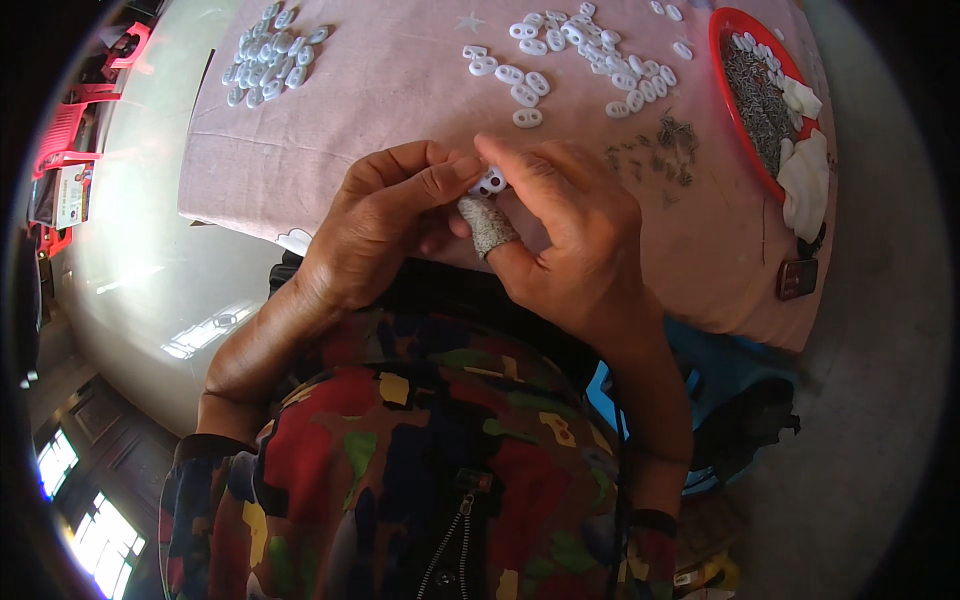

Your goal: The person assembles plastic cord locks by inserting small metal springs into plastic pieces by hand and sorting them on the table.

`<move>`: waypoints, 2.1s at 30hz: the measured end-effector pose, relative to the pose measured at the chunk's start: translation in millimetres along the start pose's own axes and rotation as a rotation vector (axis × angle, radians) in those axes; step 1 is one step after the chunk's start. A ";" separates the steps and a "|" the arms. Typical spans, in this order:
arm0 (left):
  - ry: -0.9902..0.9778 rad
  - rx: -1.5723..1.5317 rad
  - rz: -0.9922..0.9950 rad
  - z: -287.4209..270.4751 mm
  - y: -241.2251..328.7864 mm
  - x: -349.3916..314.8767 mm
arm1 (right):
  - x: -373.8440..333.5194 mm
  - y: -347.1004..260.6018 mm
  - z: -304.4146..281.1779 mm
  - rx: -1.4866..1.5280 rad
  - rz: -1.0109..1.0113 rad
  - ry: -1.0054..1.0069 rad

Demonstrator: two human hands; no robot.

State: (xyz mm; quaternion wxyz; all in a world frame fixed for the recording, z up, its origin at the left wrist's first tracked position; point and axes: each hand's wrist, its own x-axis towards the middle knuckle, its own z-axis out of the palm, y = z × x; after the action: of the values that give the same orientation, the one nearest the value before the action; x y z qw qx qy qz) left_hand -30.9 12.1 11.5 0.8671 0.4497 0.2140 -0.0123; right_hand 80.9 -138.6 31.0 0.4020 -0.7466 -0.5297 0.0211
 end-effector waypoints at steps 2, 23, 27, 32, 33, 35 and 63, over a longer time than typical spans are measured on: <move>0.045 -0.009 0.021 4.3 -2.8 -0.9 | -0.3 -2.7 2.7 -0.085 0.005 0.047; 0.019 0.025 0.035 2.3 -2.7 -1.0 | 8.1 1.8 -6.5 -0.252 -0.164 -0.084; 0.024 0.070 0.061 0.4 -5.9 -1.4 | 12.6 -4.3 -9.2 -0.270 -0.149 -0.099; 0.043 0.116 0.061 1.9 -6.4 -2.4 | 14.9 -6.0 -11.1 -0.326 -0.135 -0.191; 0.044 0.127 0.074 1.9 -7.3 -2.3 | 14.4 -5.8 -11.0 -0.326 -0.134 -0.191; 0.044 0.136 0.085 1.8 -9.0 -2.2 | 13.2 -5.1 -11.5 -0.319 -0.136 -0.219; 0.050 0.038 0.034 -1.4 -8.1 -0.6 | 7.6 -3.6 -12.9 -0.190 -0.061 -0.096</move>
State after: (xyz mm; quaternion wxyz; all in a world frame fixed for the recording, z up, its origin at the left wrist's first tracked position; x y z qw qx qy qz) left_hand -33.7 8.2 4.7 0.8530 0.4698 0.2273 0.0097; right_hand 87.3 -139.5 45.0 0.3041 -0.7630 -0.5703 -0.0055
